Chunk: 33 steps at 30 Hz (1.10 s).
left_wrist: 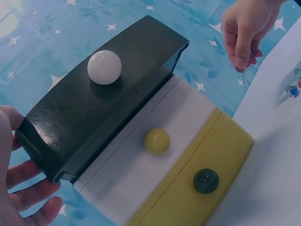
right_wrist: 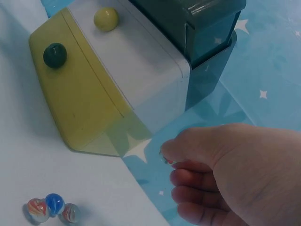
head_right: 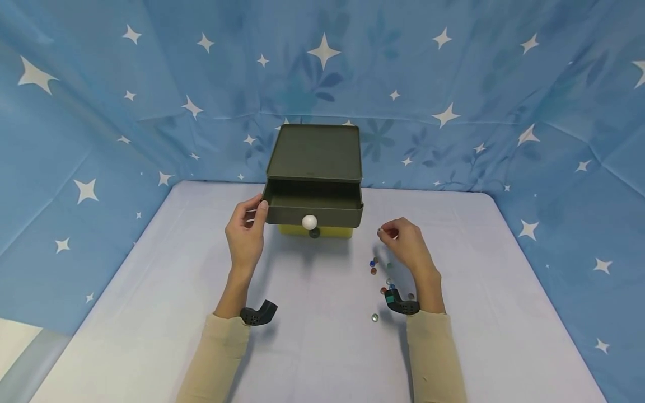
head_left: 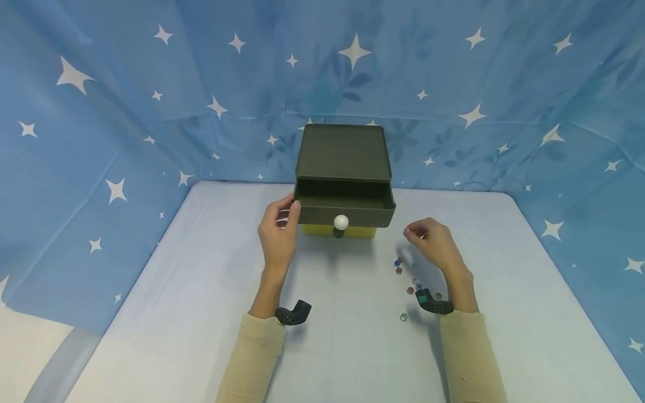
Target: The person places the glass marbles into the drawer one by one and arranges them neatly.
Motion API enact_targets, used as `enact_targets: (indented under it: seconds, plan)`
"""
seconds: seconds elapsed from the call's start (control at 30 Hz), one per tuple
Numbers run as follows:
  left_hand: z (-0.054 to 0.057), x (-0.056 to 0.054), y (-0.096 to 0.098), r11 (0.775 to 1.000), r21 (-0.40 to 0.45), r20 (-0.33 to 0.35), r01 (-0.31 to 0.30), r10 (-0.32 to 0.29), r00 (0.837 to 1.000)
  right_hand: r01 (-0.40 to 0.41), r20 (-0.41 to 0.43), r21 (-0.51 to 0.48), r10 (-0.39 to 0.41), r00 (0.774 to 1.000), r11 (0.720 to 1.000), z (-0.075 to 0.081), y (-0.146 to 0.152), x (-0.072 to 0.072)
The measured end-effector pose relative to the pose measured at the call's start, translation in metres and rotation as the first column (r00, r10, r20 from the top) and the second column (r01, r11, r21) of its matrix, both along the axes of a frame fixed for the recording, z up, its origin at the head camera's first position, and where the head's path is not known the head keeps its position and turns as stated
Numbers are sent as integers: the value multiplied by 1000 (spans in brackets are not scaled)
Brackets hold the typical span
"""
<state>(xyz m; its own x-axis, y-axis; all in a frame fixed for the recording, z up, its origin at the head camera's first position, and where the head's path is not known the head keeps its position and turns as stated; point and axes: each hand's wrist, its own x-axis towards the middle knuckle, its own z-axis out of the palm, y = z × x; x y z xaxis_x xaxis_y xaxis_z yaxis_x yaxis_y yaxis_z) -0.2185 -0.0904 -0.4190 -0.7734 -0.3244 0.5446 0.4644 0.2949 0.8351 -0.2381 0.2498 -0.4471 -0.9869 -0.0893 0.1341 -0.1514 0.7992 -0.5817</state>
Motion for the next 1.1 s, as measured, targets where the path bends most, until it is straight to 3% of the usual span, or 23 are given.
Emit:
enact_targets:
  seconds: [0.17, 0.57, 0.7, 1.1]
  plan:
    - [0, 0, -1, 1000, 6, -2, 7, -7, 1000, 8, -44, 0, -8, 999, 1000, 3, -2, 0]
    - [2, -2, 1, 999, 51, 65, 14, -17, 998, 16, -187, -33, -22, 982, 999, 10, -7, 4]
    - [0, -2, 0, 998, 54, 46, 24, -26, 999, 8, -219, -50, -19, 976, 999, 13, -8, 6]
    - [2, -1, -2, 1000, 28, 40, 15, -16, 999, -21, -412, -127, -34, 911, 992, 31, -19, 12]
